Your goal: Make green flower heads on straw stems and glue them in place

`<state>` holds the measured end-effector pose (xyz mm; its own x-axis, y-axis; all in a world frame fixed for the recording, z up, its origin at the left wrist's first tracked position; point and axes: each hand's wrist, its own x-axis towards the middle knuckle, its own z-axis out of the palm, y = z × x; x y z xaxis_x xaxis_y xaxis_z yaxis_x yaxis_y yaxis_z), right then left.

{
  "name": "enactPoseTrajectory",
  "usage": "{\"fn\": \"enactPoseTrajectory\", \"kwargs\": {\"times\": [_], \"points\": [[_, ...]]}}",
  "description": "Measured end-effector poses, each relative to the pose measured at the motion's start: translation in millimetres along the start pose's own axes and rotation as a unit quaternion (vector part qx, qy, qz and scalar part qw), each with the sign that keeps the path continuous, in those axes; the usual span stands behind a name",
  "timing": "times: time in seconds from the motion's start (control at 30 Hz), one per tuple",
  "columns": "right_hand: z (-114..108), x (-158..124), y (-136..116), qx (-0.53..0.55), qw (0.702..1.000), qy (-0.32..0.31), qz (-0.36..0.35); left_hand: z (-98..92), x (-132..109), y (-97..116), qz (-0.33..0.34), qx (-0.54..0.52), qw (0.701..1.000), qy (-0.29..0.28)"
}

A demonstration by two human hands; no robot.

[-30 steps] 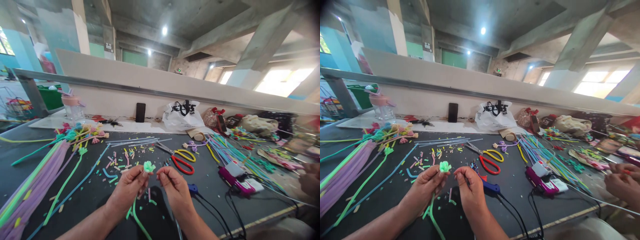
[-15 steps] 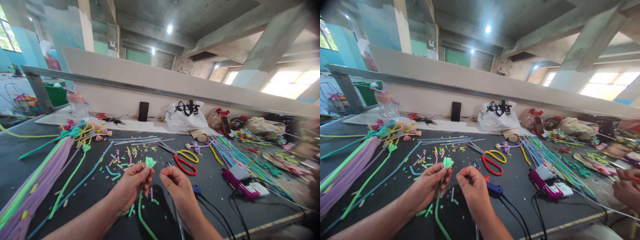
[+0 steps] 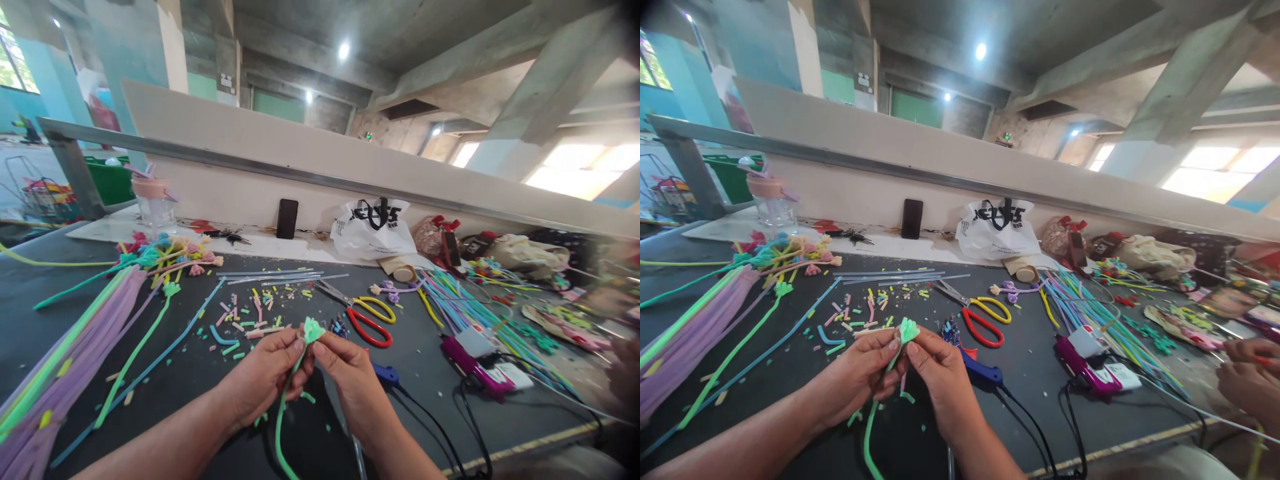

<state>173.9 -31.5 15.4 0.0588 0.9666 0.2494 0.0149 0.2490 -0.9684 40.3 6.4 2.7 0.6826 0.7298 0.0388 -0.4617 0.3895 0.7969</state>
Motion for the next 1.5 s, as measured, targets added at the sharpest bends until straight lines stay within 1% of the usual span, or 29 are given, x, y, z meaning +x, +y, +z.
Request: {"fn": "enactPoseTrajectory", "kwargs": {"times": [0.03,0.1,0.17,0.27,0.43,0.57,0.63,0.7,0.77,0.83,0.9,1.0,1.07,1.13,1.17,1.23,1.3,1.37,1.4,1.5], "points": [[-0.7,0.4,0.9,0.032,0.999,-0.019,0.023,-0.4,-0.1,0.0,-0.001,-0.001,1.000,0.001],[-0.6,0.8,3.3,0.119,0.988,-0.063,0.076,-1.4,-0.1,-0.8,-0.008,-0.002,1.000,-0.004],[1.2,0.7,5.2,0.179,0.976,-0.076,0.100,-2.5,0.3,-2.4,-0.022,-0.003,1.000,-0.017],[3.5,0.4,4.7,0.223,0.965,-0.073,0.117,-3.3,0.6,-5.0,-0.053,-0.003,0.998,-0.035],[-2.2,1.5,-1.9,0.242,0.961,-0.023,0.132,-4.9,-0.8,-7.0,-0.081,0.034,0.994,-0.065],[-10.5,3.4,-3.6,0.221,0.968,0.010,0.120,-11.1,-0.1,-6.2,-0.094,0.024,0.993,-0.074],[-12.6,4.1,-2.3,0.209,0.970,0.025,0.125,-14.1,1.5,-5.2,-0.081,0.025,0.994,-0.064],[-12.8,4.4,-0.6,0.203,0.969,0.036,0.136,-15.7,3.3,-3.8,-0.060,0.041,0.997,-0.041],[-12.1,4.4,0.8,0.200,0.968,0.032,0.145,-15.7,4.5,-1.6,-0.037,0.049,0.998,-0.015],[-11.7,4.1,1.2,0.198,0.967,0.015,0.162,-14.3,4.7,1.6,-0.013,0.043,0.999,0.002],[-12.1,3.7,1.0,0.197,0.963,-0.011,0.185,-12.2,3.7,5.5,0.012,0.034,0.999,0.006],[-13.2,3.0,0.7,0.222,0.948,-0.079,0.216,-9.2,0.9,11.0,0.025,0.019,0.999,-0.023],[-12.8,2.0,0.9,0.256,0.931,-0.123,0.229,-8.5,-1.0,12.9,0.013,0.002,0.999,-0.051],[-11.2,0.7,1.2,0.292,0.913,-0.153,0.242,-9.0,-2.3,12.9,0.003,-0.005,0.998,-0.069],[-10.2,-0.1,1.3,0.307,0.905,-0.165,0.246,-9.6,-2.6,12.5,0.002,-0.001,0.998,-0.068],[-8.3,-1.5,1.3,0.324,0.892,-0.182,0.258,-11.2,-2.5,11.6,0.006,0.016,0.999,-0.048],[-6.4,-2.3,1.0,0.323,0.887,-0.178,0.279,-12.7,-1.7,11.5,0.012,0.035,0.999,-0.021],[-4.4,-2.5,0.2,0.301,0.893,-0.155,0.295,-13.9,-0.3,12.2,0.011,0.047,0.999,-0.016],[-3.3,-2.5,-0.3,0.282,0.903,-0.134,0.296,-14.4,0.6,12.7,0.012,0.054,0.998,-0.014],[-0.1,-2.4,-1.8,0.189,0.943,-0.070,0.263,-15.4,3.0,13.4,0.037,0.093,0.995,0.016]]}}
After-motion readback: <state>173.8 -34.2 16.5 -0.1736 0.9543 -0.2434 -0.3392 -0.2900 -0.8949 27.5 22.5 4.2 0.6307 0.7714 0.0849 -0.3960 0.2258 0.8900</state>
